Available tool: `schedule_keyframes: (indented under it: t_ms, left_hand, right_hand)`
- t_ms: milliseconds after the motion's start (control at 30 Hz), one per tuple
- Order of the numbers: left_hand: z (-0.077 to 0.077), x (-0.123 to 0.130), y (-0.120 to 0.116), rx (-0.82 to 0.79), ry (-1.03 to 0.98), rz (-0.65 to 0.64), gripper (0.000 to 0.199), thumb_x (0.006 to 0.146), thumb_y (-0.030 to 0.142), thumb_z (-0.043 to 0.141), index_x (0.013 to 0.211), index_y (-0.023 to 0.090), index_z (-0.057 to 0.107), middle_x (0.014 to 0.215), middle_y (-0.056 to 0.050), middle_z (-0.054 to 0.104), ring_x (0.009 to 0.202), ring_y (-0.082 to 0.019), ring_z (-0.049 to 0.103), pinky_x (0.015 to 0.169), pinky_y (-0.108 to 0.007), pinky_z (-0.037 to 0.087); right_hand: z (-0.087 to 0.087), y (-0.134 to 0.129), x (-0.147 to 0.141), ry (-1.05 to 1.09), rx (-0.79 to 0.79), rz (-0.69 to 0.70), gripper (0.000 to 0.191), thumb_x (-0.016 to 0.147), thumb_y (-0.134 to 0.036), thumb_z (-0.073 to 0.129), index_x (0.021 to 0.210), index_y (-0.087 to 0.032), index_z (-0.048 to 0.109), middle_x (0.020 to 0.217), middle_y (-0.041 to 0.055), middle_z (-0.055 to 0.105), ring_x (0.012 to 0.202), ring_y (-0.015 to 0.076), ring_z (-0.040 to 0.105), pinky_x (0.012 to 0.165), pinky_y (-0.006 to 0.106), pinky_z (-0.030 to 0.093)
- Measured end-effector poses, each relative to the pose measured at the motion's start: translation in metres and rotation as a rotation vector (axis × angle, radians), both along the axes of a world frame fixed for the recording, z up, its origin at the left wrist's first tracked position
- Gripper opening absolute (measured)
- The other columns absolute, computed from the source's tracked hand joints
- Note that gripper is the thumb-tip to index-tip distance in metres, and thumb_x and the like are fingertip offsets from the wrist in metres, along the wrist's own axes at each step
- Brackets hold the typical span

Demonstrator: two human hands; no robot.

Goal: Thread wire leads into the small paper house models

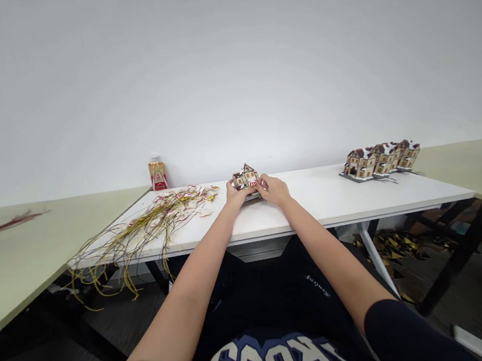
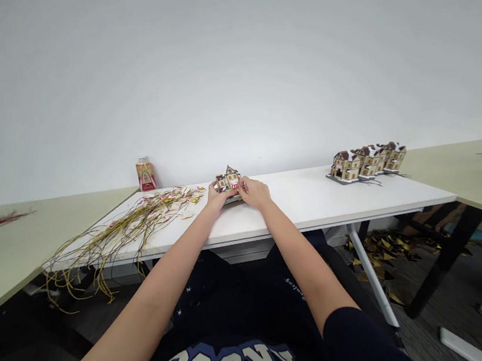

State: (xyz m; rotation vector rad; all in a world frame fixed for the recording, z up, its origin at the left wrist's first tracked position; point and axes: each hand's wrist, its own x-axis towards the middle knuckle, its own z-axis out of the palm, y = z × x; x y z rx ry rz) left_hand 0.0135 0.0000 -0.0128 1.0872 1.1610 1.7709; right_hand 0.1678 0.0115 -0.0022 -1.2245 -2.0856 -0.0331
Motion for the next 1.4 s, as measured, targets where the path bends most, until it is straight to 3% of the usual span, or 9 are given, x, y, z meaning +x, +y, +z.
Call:
schedule_keyframes:
  t_ms: [200,367,500,600,733,833,1000,1233,1400]
  left_hand:
    - [0.003,0.001,-0.002,-0.016,-0.002,0.000,0.095,0.040,0.008,0.091,0.119,0.022,0.041,0.114,-0.010,0.061,0.108,-0.028,0.062,0.096,-0.046,0.049]
    - [0.000,-0.001,0.000,-0.023,0.012,0.020,0.085,0.048,0.024,0.092,0.114,0.021,0.039,0.113,-0.011,0.061,0.105,-0.026,0.063,0.094,-0.043,0.050]
    - [-0.002,-0.003,0.000,-0.041,0.045,0.059,0.093,0.043,0.028,0.095,0.116,0.022,0.037,0.113,-0.011,0.062,0.108,-0.025,0.062,0.096,-0.040,0.048]
    - [-0.001,-0.004,0.000,-0.038,0.043,0.074,0.097,0.040,0.027,0.095,0.117,0.023,0.037,0.113,-0.011,0.063,0.108,-0.026,0.062,0.097,-0.041,0.048]
    - [-0.001,-0.005,0.003,-0.041,-0.043,0.012,0.097,0.042,0.025,0.094,0.120,0.024,0.035,0.110,-0.010,0.064,0.097,-0.024,0.067,0.089,-0.042,0.053]
    - [-0.001,-0.006,0.006,-0.037,-0.094,-0.029,0.096,0.046,0.023,0.092,0.122,0.024,0.034,0.105,-0.009,0.066,0.090,-0.023,0.069,0.084,-0.043,0.055]
    - [0.003,-0.004,0.001,0.013,-0.127,-0.026,0.097,0.046,0.017,0.091,0.125,0.024,0.034,0.101,-0.007,0.067,0.087,-0.022,0.069,0.084,-0.043,0.056]
    - [0.009,-0.001,-0.002,0.082,-0.191,-0.031,0.099,0.050,0.017,0.089,0.129,0.026,0.030,0.109,-0.008,0.067,0.092,-0.022,0.069,0.089,-0.040,0.054]
    - [0.011,-0.002,-0.004,0.040,-0.164,-0.007,0.097,0.051,0.019,0.089,0.130,0.023,0.032,0.109,-0.011,0.067,0.091,-0.022,0.070,0.086,-0.040,0.056]
  right_hand:
    - [0.001,-0.001,0.001,0.011,0.011,0.035,0.023,0.089,-0.034,0.045,0.105,-0.025,0.059,0.086,0.0003,0.068,0.077,0.0171,0.058,0.062,0.025,0.033]
    - [0.001,-0.001,0.002,0.068,0.027,0.065,0.026,0.092,-0.041,0.042,0.096,-0.025,0.062,0.079,-0.0008,0.065,0.075,0.0163,0.057,0.063,0.025,0.033]
    - [0.001,0.000,0.002,0.097,-0.002,0.068,0.027,0.092,-0.044,0.043,0.094,-0.025,0.062,0.078,-0.0011,0.064,0.076,0.0159,0.057,0.064,0.025,0.035]
    - [0.000,0.003,0.003,0.129,-0.047,0.051,0.029,0.090,-0.047,0.045,0.102,-0.025,0.060,0.080,-0.0011,0.063,0.076,0.0164,0.057,0.064,0.026,0.036]
    - [-0.003,0.007,0.003,0.183,-0.129,0.015,0.047,0.088,-0.060,0.044,0.114,-0.023,0.057,0.096,0.0030,0.064,0.085,0.0178,0.059,0.069,0.027,0.040]
    - [-0.004,0.011,0.003,0.188,-0.165,0.063,0.052,0.090,-0.064,0.038,0.109,-0.022,0.061,0.105,0.0063,0.065,0.093,0.0183,0.058,0.074,0.027,0.041]
    - [-0.005,0.016,0.003,0.158,-0.288,0.140,0.057,0.090,-0.068,0.032,0.091,-0.022,0.066,0.093,0.0030,0.069,0.086,0.0171,0.061,0.072,0.026,0.043]
    - [-0.007,0.017,0.001,0.438,-0.264,0.201,0.052,0.082,-0.063,0.056,0.117,-0.025,0.062,0.111,0.0040,0.069,0.099,0.0186,0.063,0.083,0.029,0.045]
    - [-0.016,0.030,-0.004,0.500,-0.360,0.321,0.047,0.077,-0.055,0.064,0.110,-0.022,0.064,0.101,0.0035,0.071,0.092,0.0181,0.065,0.083,0.030,0.047]
